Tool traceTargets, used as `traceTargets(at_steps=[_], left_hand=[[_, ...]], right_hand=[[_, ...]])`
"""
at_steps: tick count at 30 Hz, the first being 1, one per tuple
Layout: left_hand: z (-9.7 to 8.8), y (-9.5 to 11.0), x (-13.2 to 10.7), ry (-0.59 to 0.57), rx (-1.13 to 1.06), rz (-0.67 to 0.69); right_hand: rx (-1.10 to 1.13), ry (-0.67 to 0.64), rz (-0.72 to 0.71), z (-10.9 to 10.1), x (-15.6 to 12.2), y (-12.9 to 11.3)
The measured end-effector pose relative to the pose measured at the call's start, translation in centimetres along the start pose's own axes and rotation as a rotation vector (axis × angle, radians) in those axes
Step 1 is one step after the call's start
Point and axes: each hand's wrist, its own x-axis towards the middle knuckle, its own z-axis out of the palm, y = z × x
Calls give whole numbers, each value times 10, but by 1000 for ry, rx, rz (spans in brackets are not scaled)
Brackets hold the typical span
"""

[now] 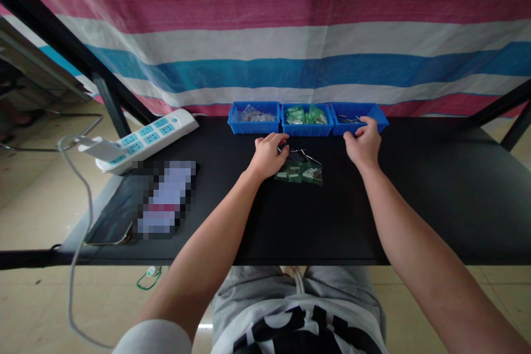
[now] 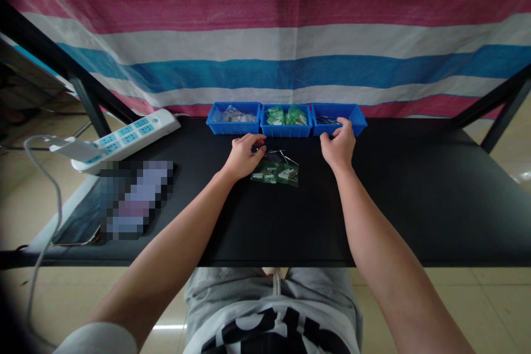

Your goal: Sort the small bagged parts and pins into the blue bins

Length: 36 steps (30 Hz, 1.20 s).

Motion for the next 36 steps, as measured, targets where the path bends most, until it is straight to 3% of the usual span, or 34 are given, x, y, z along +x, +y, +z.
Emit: traceTargets(at_steps=[3,8,11,18,22,28,36], left_hand=[[0,0,0,-15,10,5],[1,2,0,-37,14,10],[1,2,0,-46,17,6],[2,2,0,-61,14,17],[-2,8,-2,-52,-13,68],[-2,16,-5,-139,11,154],[-1,13,-2,-146,-37,169]], right_hand=[[31,-85,-147,-1,-12,-20],[62,-546,-385,-1,-31,-44],[-33,-671,-437,0,-36,-47],[-93,-681,-432,1,-36,-47],[34,-659,-438,-1,-39,-54],[269,-672,-510,-2,-50,-65],[284,-619,-415,-1,-52,-67]])
